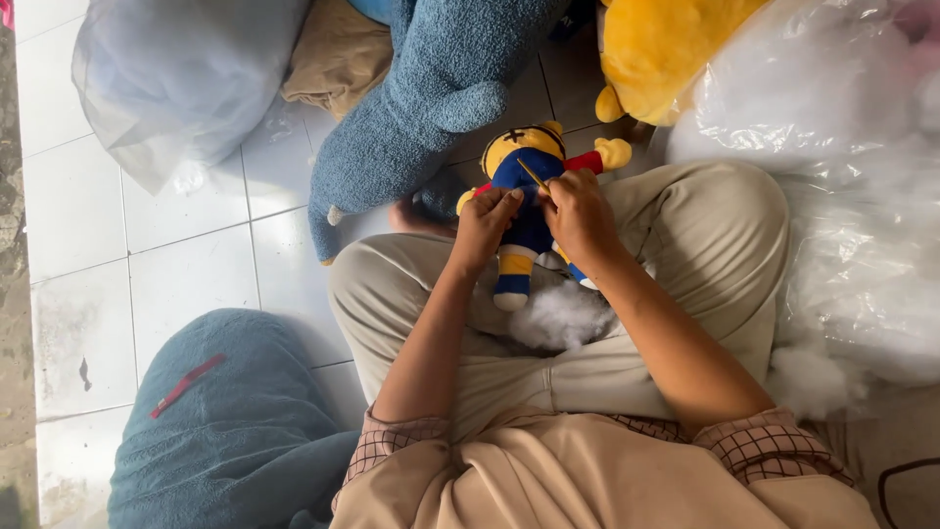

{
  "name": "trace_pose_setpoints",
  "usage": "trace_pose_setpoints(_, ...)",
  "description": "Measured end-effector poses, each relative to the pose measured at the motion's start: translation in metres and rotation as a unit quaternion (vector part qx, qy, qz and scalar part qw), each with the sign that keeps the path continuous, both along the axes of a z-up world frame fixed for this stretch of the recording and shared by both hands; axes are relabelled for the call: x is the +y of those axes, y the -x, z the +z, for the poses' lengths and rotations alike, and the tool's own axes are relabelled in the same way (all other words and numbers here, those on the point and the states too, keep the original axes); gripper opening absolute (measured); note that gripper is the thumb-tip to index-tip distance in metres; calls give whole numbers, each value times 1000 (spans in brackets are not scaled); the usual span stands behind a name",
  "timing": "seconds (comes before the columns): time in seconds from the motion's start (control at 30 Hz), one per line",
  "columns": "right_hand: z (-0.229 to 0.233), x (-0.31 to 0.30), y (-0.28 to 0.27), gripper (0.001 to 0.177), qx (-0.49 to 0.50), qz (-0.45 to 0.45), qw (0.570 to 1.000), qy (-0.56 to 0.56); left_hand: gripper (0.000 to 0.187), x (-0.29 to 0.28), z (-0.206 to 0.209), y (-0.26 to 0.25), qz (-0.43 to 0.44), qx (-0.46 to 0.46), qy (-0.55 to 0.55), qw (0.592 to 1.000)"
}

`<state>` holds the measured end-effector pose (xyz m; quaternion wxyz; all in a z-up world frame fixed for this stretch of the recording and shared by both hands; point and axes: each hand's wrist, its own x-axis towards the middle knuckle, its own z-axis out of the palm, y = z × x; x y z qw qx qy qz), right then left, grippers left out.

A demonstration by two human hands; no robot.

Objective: Stuffing a tiger plush toy with fiberfill using a wooden stick while sitting on the floor.

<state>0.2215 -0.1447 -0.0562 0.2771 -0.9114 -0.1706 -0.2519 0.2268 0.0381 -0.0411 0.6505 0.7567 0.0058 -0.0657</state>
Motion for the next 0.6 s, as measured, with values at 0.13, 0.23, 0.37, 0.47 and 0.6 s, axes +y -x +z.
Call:
trace_pose_setpoints(0.13,7,-4,5,14,-1,-32,999,-6,28,-3,7,10,-2,16,62,998)
trace_pose_setpoints(0.23,19,-10,9,32,46,-33,997,-57,28,-6,25,20,-7,11,97,995)
trace_pose_setpoints(0.37,84,-24,42,15,32,9,994,-103,28,-15,76,38,-36,-148,37,988)
trace_pose_setpoints(0.47,123,-42,80,10,8,5,994,-109,24,-24,121,58,-67,-245,9,967)
trace_pose_setpoints(0.6,160,-67,141,12,-31,-27,992,-119,17,-54,140,90,-108,-392,-7,913)
